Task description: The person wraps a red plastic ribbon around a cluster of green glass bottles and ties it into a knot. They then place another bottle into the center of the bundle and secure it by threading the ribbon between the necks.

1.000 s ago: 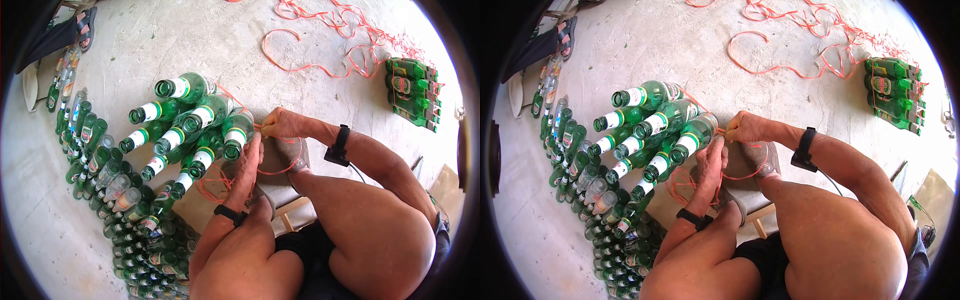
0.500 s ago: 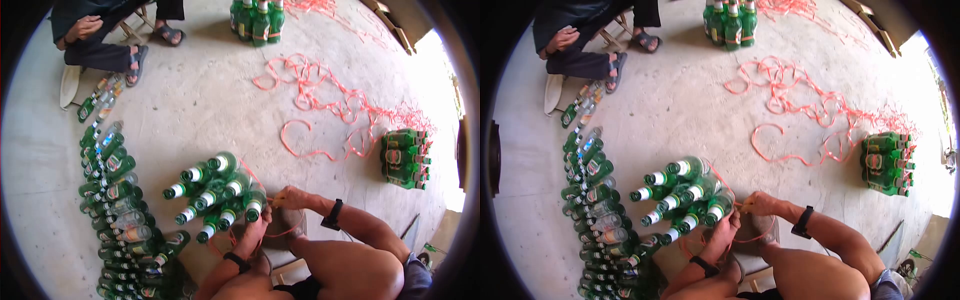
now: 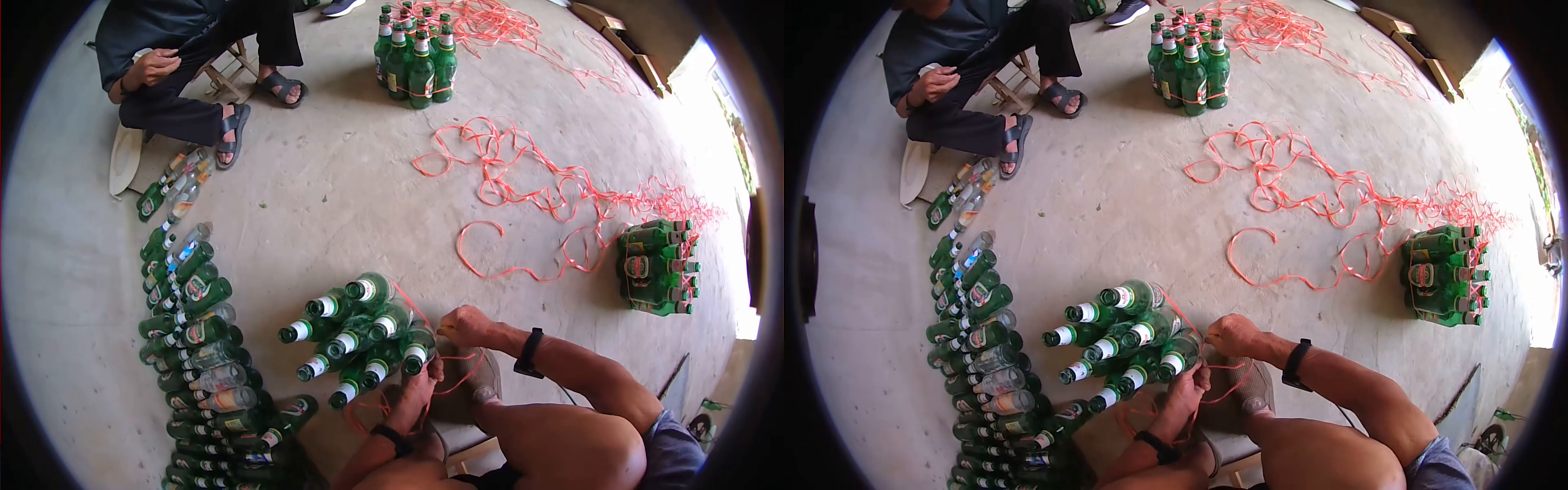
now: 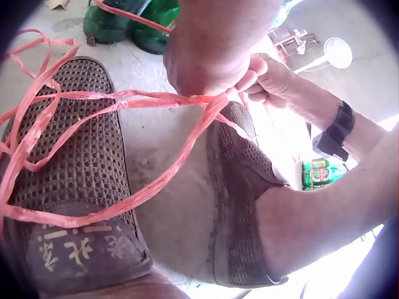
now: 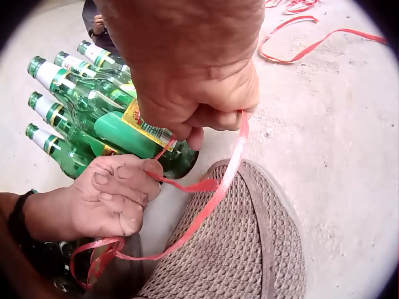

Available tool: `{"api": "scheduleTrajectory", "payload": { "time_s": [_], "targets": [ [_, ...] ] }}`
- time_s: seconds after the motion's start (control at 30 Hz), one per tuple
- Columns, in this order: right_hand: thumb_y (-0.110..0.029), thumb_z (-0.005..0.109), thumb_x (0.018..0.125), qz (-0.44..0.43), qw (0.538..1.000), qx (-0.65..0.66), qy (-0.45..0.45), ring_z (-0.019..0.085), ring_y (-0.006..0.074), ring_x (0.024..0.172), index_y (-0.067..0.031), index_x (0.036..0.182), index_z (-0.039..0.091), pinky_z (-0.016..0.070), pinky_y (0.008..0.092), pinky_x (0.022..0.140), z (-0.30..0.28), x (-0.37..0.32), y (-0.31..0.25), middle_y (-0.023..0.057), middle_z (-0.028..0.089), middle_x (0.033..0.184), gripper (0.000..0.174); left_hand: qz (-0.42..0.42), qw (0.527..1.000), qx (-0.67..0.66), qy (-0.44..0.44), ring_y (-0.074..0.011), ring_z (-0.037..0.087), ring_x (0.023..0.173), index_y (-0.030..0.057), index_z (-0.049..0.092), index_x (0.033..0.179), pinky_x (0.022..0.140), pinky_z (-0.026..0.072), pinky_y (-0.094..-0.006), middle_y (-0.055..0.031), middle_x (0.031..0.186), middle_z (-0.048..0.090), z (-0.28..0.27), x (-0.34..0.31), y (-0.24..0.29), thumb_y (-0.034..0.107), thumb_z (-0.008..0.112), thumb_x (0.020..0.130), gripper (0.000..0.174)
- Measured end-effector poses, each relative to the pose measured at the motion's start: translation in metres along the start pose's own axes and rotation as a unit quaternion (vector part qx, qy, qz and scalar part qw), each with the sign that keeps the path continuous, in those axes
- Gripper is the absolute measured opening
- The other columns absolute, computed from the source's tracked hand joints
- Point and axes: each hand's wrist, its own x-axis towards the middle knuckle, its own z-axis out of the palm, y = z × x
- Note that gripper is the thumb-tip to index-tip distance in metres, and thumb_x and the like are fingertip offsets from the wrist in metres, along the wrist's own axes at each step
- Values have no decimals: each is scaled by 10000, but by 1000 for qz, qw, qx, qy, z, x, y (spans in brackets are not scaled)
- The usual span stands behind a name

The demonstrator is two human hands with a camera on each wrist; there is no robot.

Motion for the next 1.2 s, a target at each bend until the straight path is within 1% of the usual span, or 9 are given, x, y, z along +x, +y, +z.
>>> {"api": "scheduleTrajectory", "payload": {
  "time_s": [0.2, 0.3, 0.33, 0.5, 0.6, 0.8, 0.9, 1.0, 1.2],
  "targets": [
    [-273, 788, 863, 59, 998, -17, 3, 700, 442, 738, -57, 740, 691, 567, 523, 657, 9, -3, -2, 220, 682, 762, 267, 30, 1000, 2, -9, -148, 575, 559, 74, 662, 979, 478, 455, -302, -41, 738, 630, 5, 0, 2, 171, 694, 1016, 109],
    [-215, 775, 838, 63, 996, 15, 55, 668, 462, 685, -38, 702, 660, 550, 516, 612, 6, -14, -10, 242, 653, 722, 251, 10, 999, 22, 49, -151, 586, 572, 55, 661, 962, 526, 492, -302, -44, 767, 648, 16, -6, 2, 157, 701, 1020, 124],
    [-210, 765, 858, 100, 995, 17, 23, 686, 439, 681, -28, 718, 662, 552, 502, 616, -1, -18, -14, 238, 664, 727, 252, 14, 999, 24, 47, -153, 594, 582, 45, 663, 967, 554, 514, -306, -47, 782, 659, 12, -4, 1, 157, 706, 1022, 132],
    [-170, 694, 935, 148, 983, 99, 36, 701, 376, 667, 11, 865, 679, 554, 466, 632, -14, -43, -35, 215, 694, 741, 195, 52, 996, 66, 40, -180, 680, 675, 0, 696, 1068, 658, 580, -327, -106, 888, 745, 29, -16, 10, 162, 724, 1019, 171],
    [-132, 633, 967, 123, 980, 130, 87, 694, 349, 662, 17, 910, 674, 555, 457, 644, -4, -56, -31, 219, 671, 723, 165, 52, 995, 70, 44, -197, 720, 694, -4, 707, 1122, 657, 596, -329, -148, 987, 785, 30, -19, 10, 169, 726, 1018, 203],
    [-119, 574, 1005, 214, 940, 259, -59, 687, 174, 638, 22, 910, 674, 569, 381, 639, 3, -79, -44, 125, 669, 686, 198, 19, 997, 54, 49, -191, 713, 650, 29, 698, 1152, 621, 592, -327, -143, 1023, 797, 31, -20, 11, 181, 713, 1026, 198],
    [-135, 566, 1025, 247, 914, 310, -87, 676, 136, 609, 12, 933, 686, 562, 335, 591, 24, -87, -40, 75, 699, 704, 211, -4, 999, 38, 24, -173, 706, 657, 49, 692, 1139, 612, 583, -317, -132, 1025, 796, 30, -20, 12, 202, 692, 1037, 184],
    [-161, 554, 1041, 359, 868, 313, -139, 700, 160, 614, 10, 950, 689, 580, 328, 544, -7, -75, -68, 81, 723, 752, 236, -17, 1000, 2, -12, -149, 689, 682, 68, 691, 1100, 641, 574, -304, -107, 989, 783, 26, -17, 13, 221, 680, 1043, 163],
    [-223, 567, 1054, 374, 830, 395, -124, 745, 222, 656, 38, 1035, 687, 633, 351, 523, -5, -70, -60, 144, 753, 896, 287, -32, 998, -24, -44, -125, 641, 699, 98, 683, 1045, 665, 536, -288, -44, 887, 718, 19, -11, 15, 213, 686, 1041, 114]
  ]
}}
